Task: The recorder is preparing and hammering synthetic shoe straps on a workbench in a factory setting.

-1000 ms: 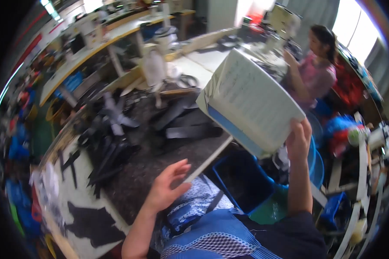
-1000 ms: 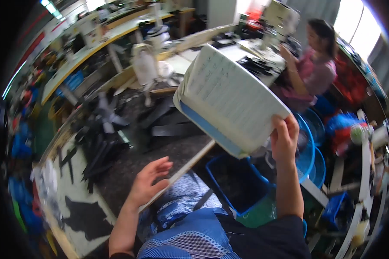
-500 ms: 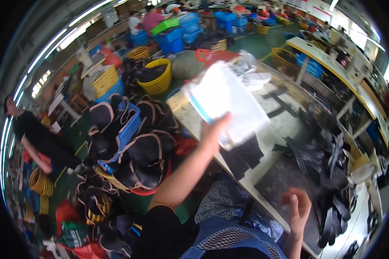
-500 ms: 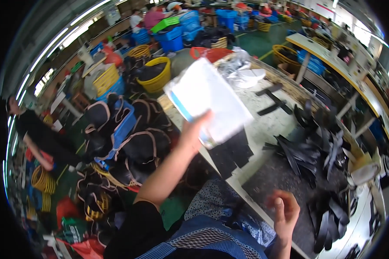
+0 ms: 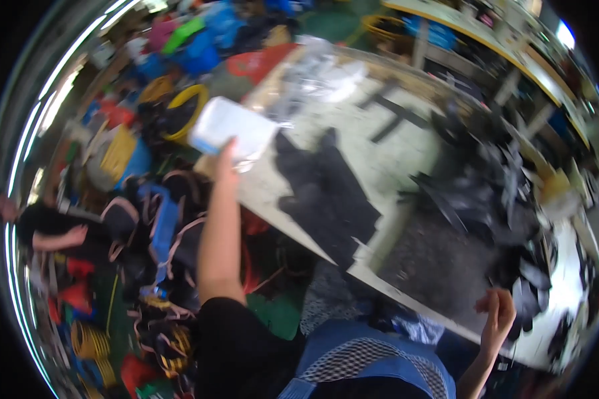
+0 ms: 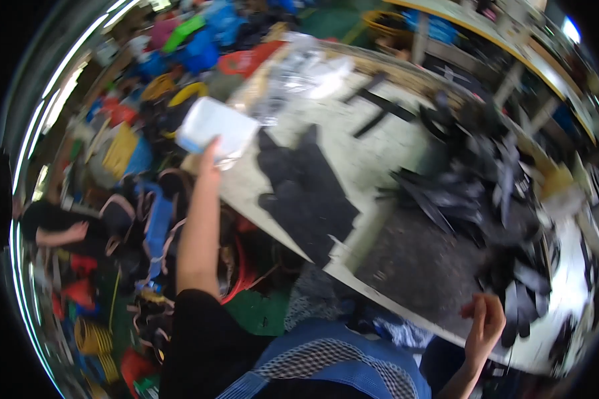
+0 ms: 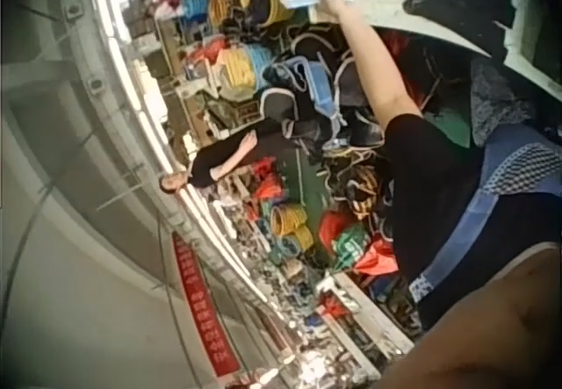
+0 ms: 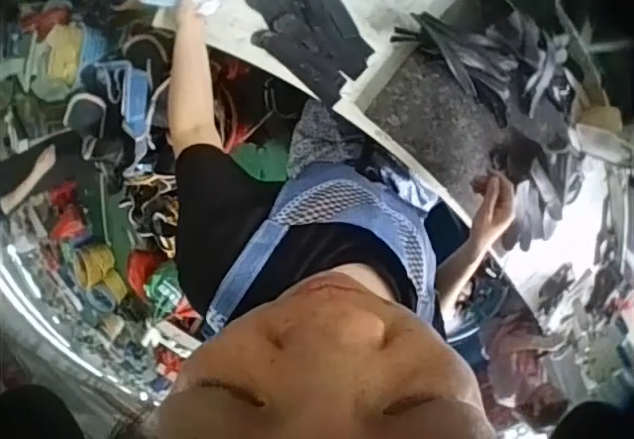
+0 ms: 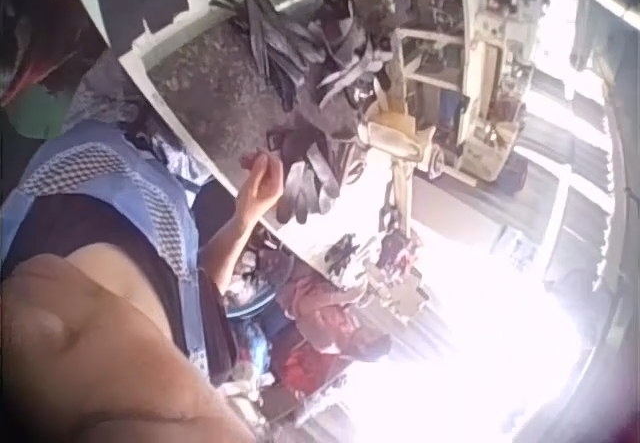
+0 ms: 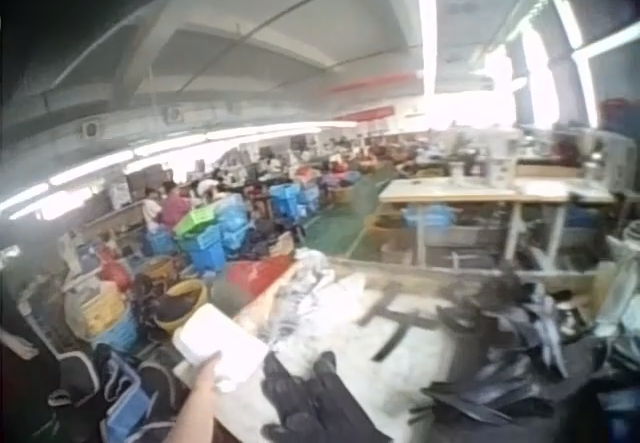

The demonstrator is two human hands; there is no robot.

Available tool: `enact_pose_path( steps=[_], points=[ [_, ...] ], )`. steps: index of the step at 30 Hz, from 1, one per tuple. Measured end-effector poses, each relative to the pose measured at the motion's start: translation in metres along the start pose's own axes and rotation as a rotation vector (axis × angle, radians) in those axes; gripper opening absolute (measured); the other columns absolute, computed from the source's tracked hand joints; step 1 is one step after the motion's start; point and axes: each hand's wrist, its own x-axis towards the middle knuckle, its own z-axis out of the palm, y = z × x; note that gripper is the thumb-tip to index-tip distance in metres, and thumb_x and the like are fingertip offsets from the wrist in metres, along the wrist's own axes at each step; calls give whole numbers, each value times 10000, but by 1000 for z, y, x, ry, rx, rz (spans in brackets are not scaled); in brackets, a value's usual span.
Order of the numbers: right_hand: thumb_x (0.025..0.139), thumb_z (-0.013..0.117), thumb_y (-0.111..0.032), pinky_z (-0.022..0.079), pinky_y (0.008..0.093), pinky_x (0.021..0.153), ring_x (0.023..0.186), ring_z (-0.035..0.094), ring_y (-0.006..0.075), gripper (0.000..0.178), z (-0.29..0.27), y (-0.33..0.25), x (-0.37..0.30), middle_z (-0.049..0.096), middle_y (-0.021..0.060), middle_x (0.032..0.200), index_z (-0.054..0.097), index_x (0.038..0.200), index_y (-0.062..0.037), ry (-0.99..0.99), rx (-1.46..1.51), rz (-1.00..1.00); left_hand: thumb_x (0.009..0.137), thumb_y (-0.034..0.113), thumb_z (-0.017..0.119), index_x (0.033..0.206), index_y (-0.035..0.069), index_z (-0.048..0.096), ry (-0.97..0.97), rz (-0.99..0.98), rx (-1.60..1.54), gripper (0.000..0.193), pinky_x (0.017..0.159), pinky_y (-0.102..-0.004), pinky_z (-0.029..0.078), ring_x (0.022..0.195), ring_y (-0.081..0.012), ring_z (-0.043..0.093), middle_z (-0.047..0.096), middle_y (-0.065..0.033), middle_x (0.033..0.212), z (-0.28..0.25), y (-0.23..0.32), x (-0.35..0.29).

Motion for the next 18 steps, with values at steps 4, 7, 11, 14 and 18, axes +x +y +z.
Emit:
enact_pose_path(
  steps=[4, 7, 11, 14, 18],
  points=[
    [1096, 555, -141, 504, 246, 609, 642, 639, 107, 221, -28, -4, 1, 658, 51, 730, 658, 980, 17, 95, 65, 48, 952, 355, 746, 1467, 5, 554, -315, -241, -73, 652, 1094, -500, 510, 1264, -332, 634, 643, -152, 1415, -61, -4, 29],
    [1094, 533, -143, 422, 225, 517, 536, 559, 72, 267, -52, 5, -4, 604, 13, 631, 634, 883, -15, 216, 21, 114, 968, 425, 733, 1529, 13, 493, -250, -258, -15, 736, 1115, -502, 487, 1315, -339, 604, 598, -147, 1494, -71, -9, 31],
    [1122, 540, -256, 377, 222, 461, 460, 513, 56, 453, -66, -2, -8, 537, -16, 557, 569, 723, -43, 249, -80, 183, 964, 331, 768, 1454, -37, 563, -188, 3, 211, 647, 1076, -446, 501, 1277, -298, 617, 619, -167, 1440, -89, 0, 18],
    [1134, 526, -395, 388, 230, 451, 459, 524, 55, 546, -83, 4, -8, 579, -1, 558, 638, 740, -34, 195, -58, 225, 1007, 255, 724, 1418, -89, 579, -127, 214, 467, 555, 1058, -408, 507, 1228, -268, 641, 622, -186, 1428, -100, 15, -15],
    [1092, 625, -303, 500, 236, 593, 648, 643, 92, 317, -91, -25, 65, 676, 36, 729, 695, 992, -11, 146, -171, 79, 1026, 89, 686, 1383, -87, 572, -76, 733, 564, 414, 1042, -383, 522, 1162, -264, 646, 654, -182, 1351, -50, 49, -92]
  ],
)
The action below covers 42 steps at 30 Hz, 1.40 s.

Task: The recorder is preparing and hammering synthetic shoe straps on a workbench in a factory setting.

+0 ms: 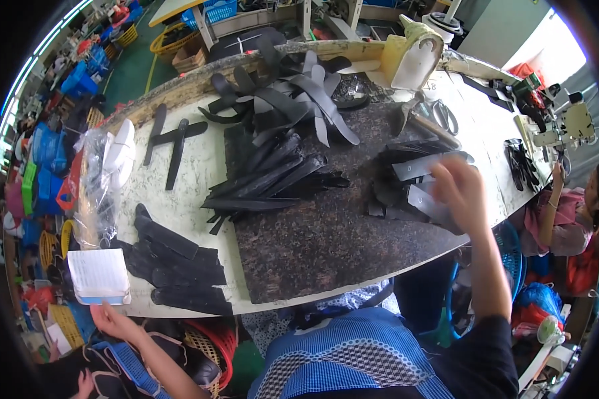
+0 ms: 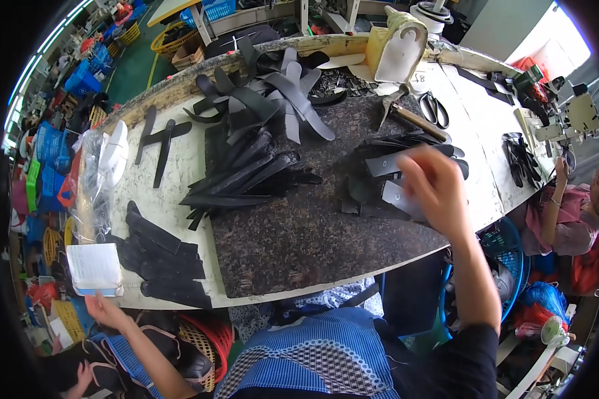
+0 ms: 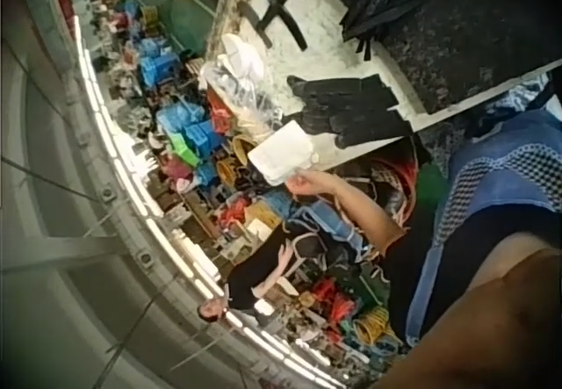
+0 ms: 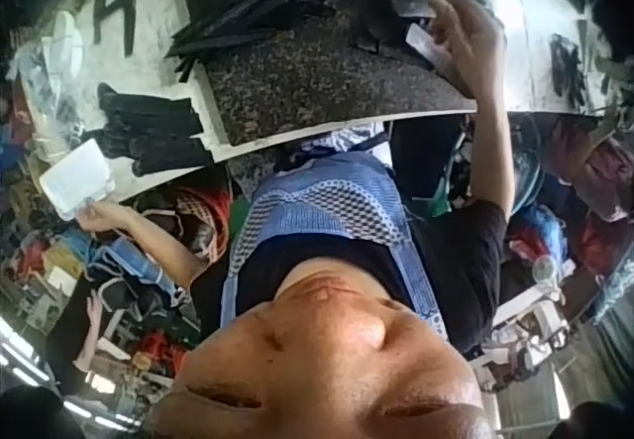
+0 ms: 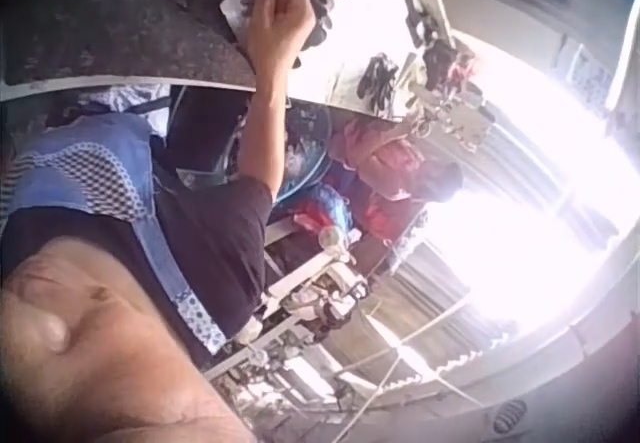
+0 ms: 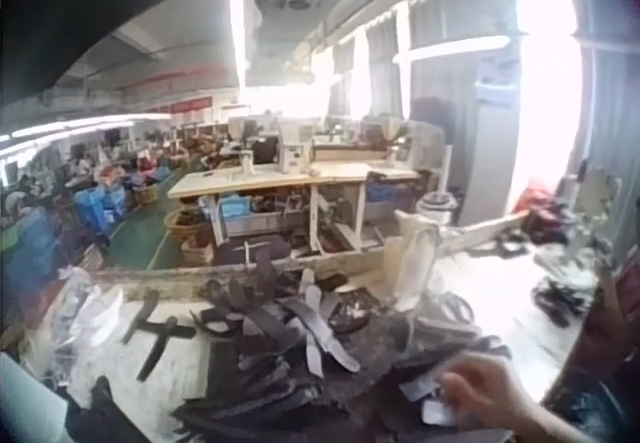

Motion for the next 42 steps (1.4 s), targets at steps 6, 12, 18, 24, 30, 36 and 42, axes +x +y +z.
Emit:
enact_pose_path(
  steps=[6, 12, 18, 24, 30, 36, 42],
  points=[
    [864, 799, -404, 560, 493, 910, 1046, 718, 393, 690, 101, 4, 175, 740, 201, 1091, 514, 1381, -46, -18, -407, -318, 960, 48, 714, 1207, 2, 683, -763, 293, -387, 253, 982, -334, 520, 1120, -208, 651, 665, -121, 1220, 171, 256, -112],
    [854, 807, -295, 560, 433, 916, 992, 716, 346, 623, 105, 1, 168, 727, 186, 1063, 578, 1359, -9, -136, -238, -221, 844, 89, 824, 1259, 57, 697, -1130, 947, -417, 434, 1091, -447, 489, 1277, -354, 606, 641, -127, 1351, 265, 366, -165],
    [640, 971, -379, 225, 604, 1281, 1553, 290, 436, 1131, 34, 23, 28, 414, 199, 1594, 414, 1608, -202, -153, -614, -565, 872, 158, 827, 1327, 78, 675, -1123, 967, -319, 486, 1181, -486, 398, 1437, -368, 483, 559, -149, 1483, 312, 353, -187],
    [721, 902, -512, 119, 608, 1302, 1588, 254, 392, 1035, 7, 98, 2, 404, 158, 1639, 447, 1606, -225, -35, -760, -401, 865, 114, 812, 1273, 65, 696, -1135, 989, -390, 428, 1162, -485, 424, 1399, -369, 515, 562, -141, 1456, 313, 368, -210],
    [718, 908, -369, 230, 559, 1277, 1475, 455, 336, 798, -14, 119, 46, 586, 96, 1465, 615, 1432, -163, 246, -821, -497, 873, 104, 800, 1269, 76, 702, -1176, 813, -287, 409, 1135, -465, 454, 1349, -360, 549, 575, -137, 1424, 312, 351, -196],
    [814, 845, -366, 442, 470, 1147, 1218, 649, 294, 642, -60, 121, 84, 697, 85, 1259, 634, 1366, -115, 190, -871, -544, 893, 55, 777, 1248, 58, 719, -1199, 667, -275, 360, 1120, -425, 480, 1333, -319, 578, 575, -113, 1452, 304, 342, -189],
    [587, 931, -142, 374, 496, 1219, 1397, 524, 306, 992, -72, 116, 49, 587, 106, 1439, 544, 1501, -154, -107, -1047, -506, 885, 59, 781, 1205, 56, 734, -1161, 668, -327, 324, 1069, -403, 504, 1259, -310, 632, 658, -112, 1336, 306, 344, -181]
  ],
)
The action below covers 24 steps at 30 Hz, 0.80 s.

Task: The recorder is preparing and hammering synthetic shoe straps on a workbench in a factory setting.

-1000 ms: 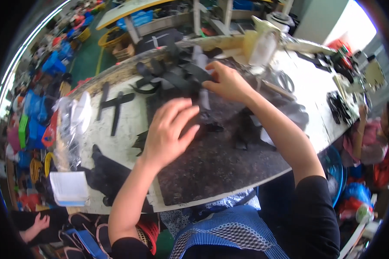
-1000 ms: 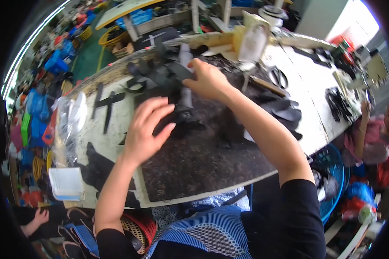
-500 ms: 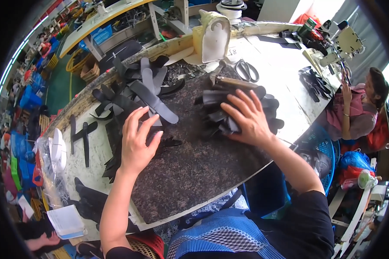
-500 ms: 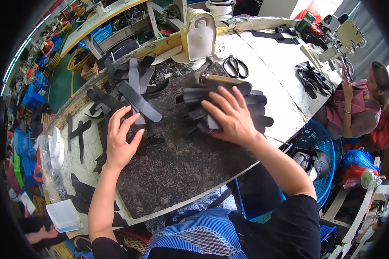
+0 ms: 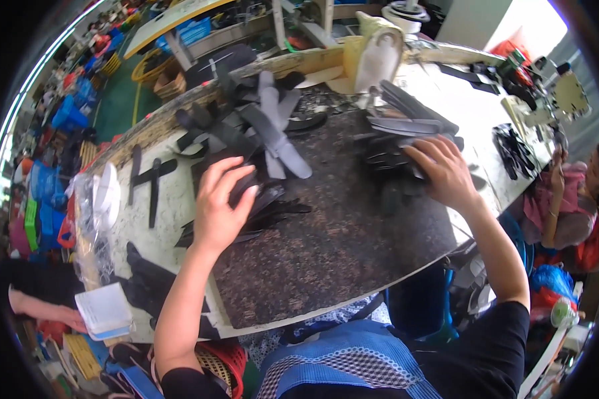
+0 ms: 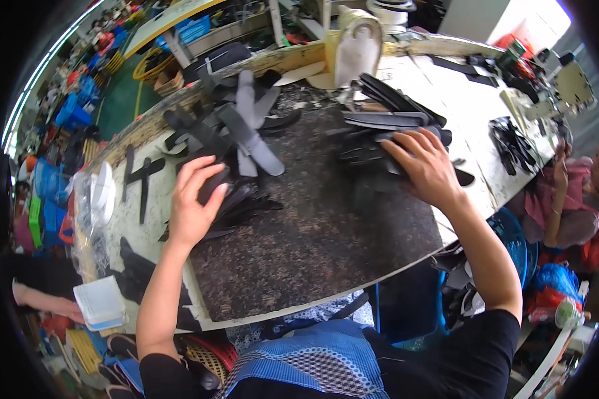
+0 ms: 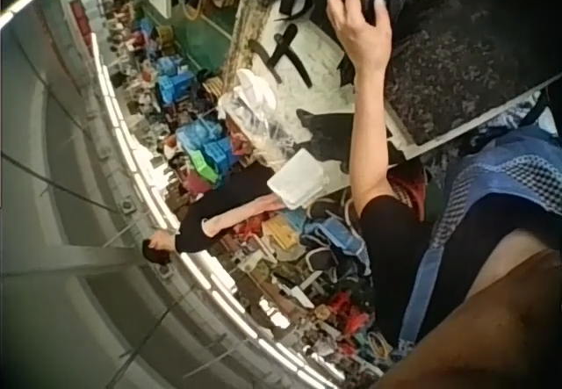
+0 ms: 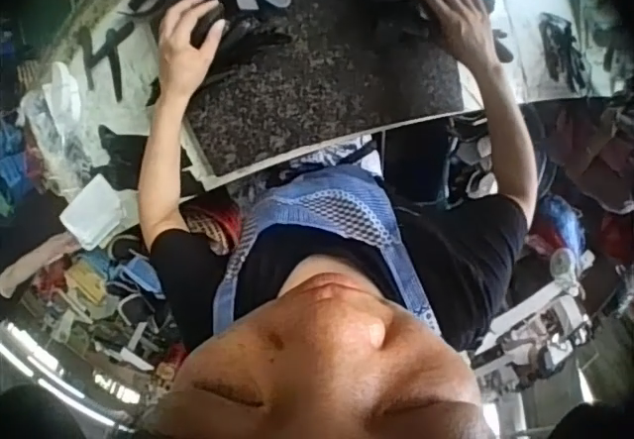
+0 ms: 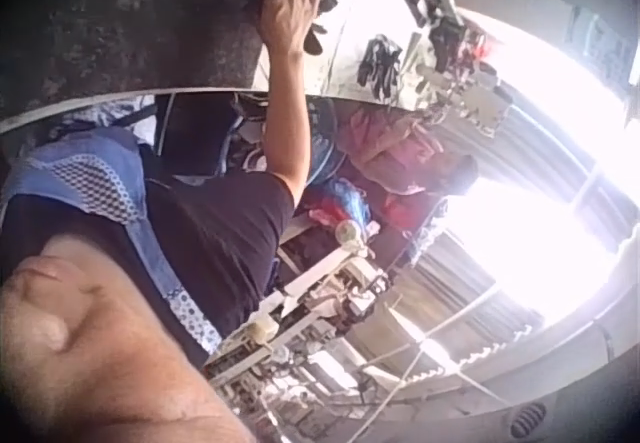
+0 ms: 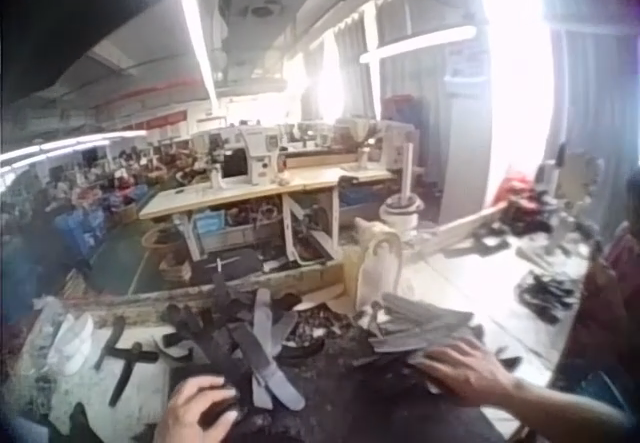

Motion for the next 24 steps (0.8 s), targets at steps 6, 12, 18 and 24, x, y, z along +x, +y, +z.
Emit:
enact_pose_path(
  steps=[6, 12, 18, 24],
  points=[
    [639, 929, -480, 290, 548, 1261, 1537, 359, 391, 1107, -54, -26, 16, 514, 166, 1554, 474, 1574, -102, -235, 286, 179, 865, 130, 807, 1112, 89, 761, 55, 194, 167, 255, 1042, -420, 478, 1184, -292, 628, 692, -60, 1174, 23, 1, 20],
    [786, 896, -275, 511, 470, 1085, 1314, 584, 381, 891, -6, -134, 131, 611, 217, 1352, 448, 1534, -91, 191, 702, 1, 837, 170, 832, 992, 101, 744, 93, 150, 221, 191, 1002, -428, 475, 1125, -282, 614, 652, -48, 1126, 44, -5, 35],
    [930, 606, -30, 612, 450, 669, 695, 743, 362, 266, 10, -138, 167, 759, 181, 878, 686, 1178, 20, 252, 918, 254, 835, 115, 814, 939, 78, 726, 70, 196, 246, 142, 994, -420, 503, 1137, -290, 654, 689, -69, 1121, 37, -16, 34],
    [992, 512, -37, 558, 248, 614, 744, 740, 134, 350, -48, -145, 120, 776, 121, 1018, 613, 1309, 73, 35, 1565, 420, 890, 217, 838, 951, 43, 699, 224, 193, -109, 231, 801, -362, 561, 926, -281, 708, 710, -90, 1013, 17, 28, 28]
  ],
)
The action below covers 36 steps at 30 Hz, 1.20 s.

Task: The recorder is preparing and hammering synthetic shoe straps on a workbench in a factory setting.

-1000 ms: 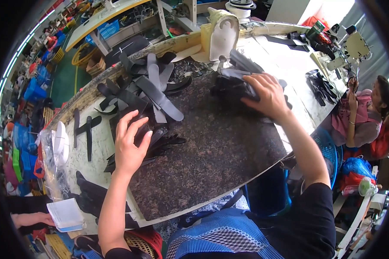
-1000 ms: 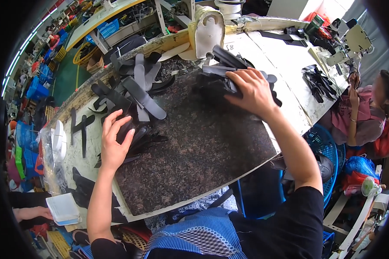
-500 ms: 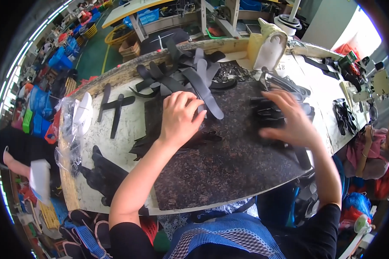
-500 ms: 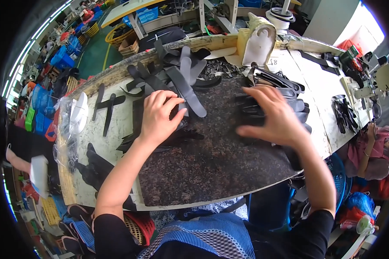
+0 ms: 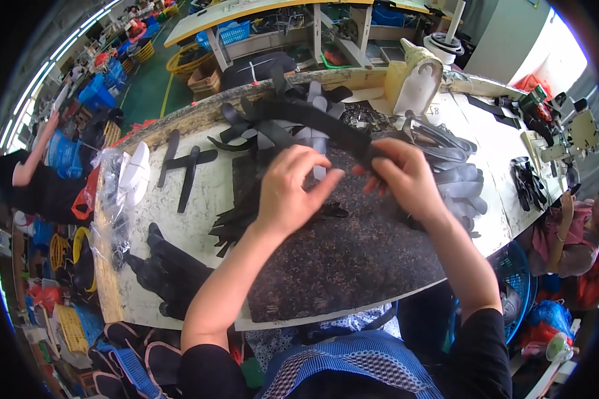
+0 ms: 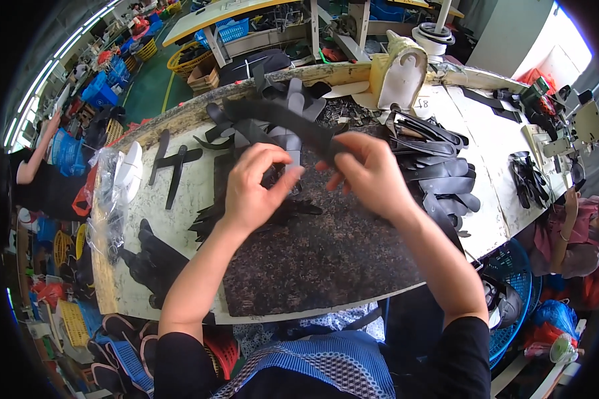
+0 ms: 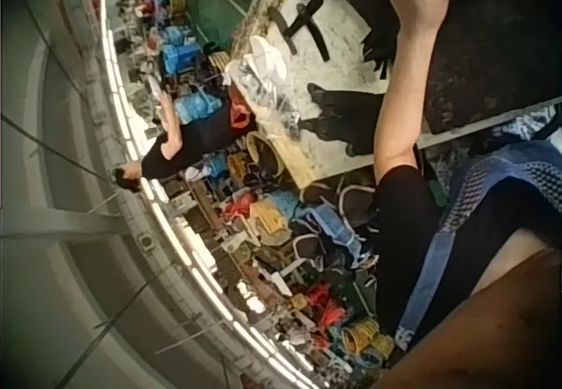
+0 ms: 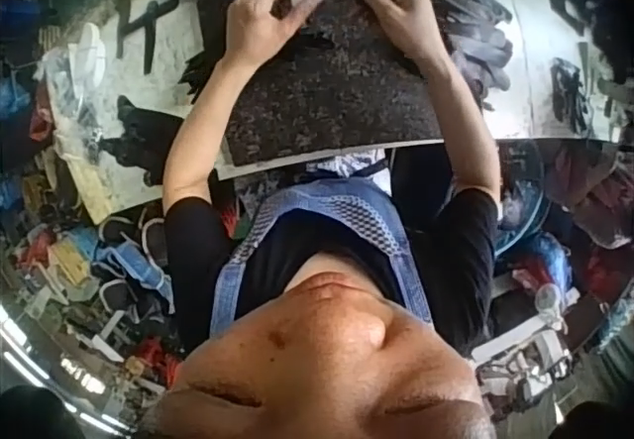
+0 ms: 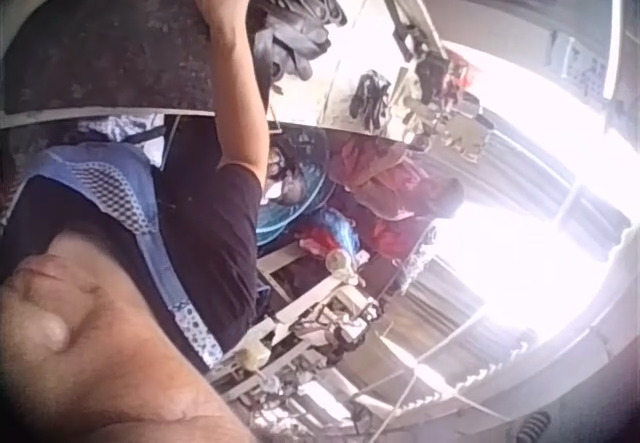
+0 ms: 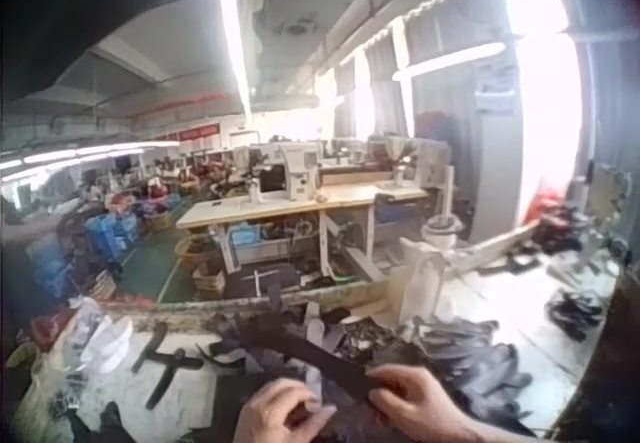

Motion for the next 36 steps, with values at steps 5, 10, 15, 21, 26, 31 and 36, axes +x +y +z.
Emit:
enact_pose_path(
  steps=[5, 10, 15, 21, 26, 31, 36],
  points=[
    [958, 598, 15, 571, 347, 641, 728, 752, 238, 236, 43, -1, -52, 722, 166, 856, 651, 1186, 48, -94, -259, -298, 908, 368, 851, 846, 44, 550, -38, -211, -214, 446, 528, -326, 510, 607, -212, 627, 602, -80, 801, -12, 46, -18],
    [860, 658, 42, 548, 430, 615, 707, 699, 372, 248, 56, -1, -80, 678, 172, 830, 652, 1108, 43, -277, -446, -515, 947, 194, 802, 914, 17, 603, -186, -114, -199, 268, 599, -352, 535, 662, -251, 681, 642, -98, 788, -50, 59, -70],
    [832, 699, -39, 564, 458, 613, 680, 698, 373, 252, 71, 9, -114, 655, 160, 778, 661, 1074, 19, -628, -550, -530, 1009, 218, 712, 868, 36, 521, -305, -200, -236, 299, 530, -419, 491, 592, -327, 640, 573, -113, 714, -72, 90, -134],
    [864, 664, -38, 568, 449, 617, 705, 719, 388, 260, 78, 24, -131, 719, 206, 839, 684, 1115, 26, -615, -424, -401, 1051, 131, 617, 875, 33, 560, -344, -517, -520, 210, 523, -418, 480, 580, -336, 647, 601, -127, 679, -79, 93, -168],
    [876, 621, -28, 523, 323, 557, 605, 666, 168, 236, 42, 26, -134, 697, 103, 709, 741, 1068, 41, -477, -289, 100, 1023, 161, 673, 828, 66, 556, -481, -418, -319, 246, 504, -353, 507, 576, -240, 694, 652, -82, 672, -94, 70, -176],
    [912, 582, -81, 537, 267, 517, 554, 660, 118, 228, -10, 39, -126, 692, 59, 674, 720, 991, 82, -393, -370, 407, 1053, 169, 628, 809, 17, 590, -753, -588, -310, 289, 506, -301, 526, 524, -160, 678, 717, -81, 688, -122, 44, -166],
    [874, 606, -64, 488, 254, 462, 496, 618, 104, 182, -46, 45, -120, 664, 68, 619, 715, 906, 79, -368, -472, 560, 976, 187, 685, 756, 43, 596, -759, -495, 33, 277, 514, -359, 508, 529, -260, 677, 672, -107, 619, -133, 26, -168]
  ],
)
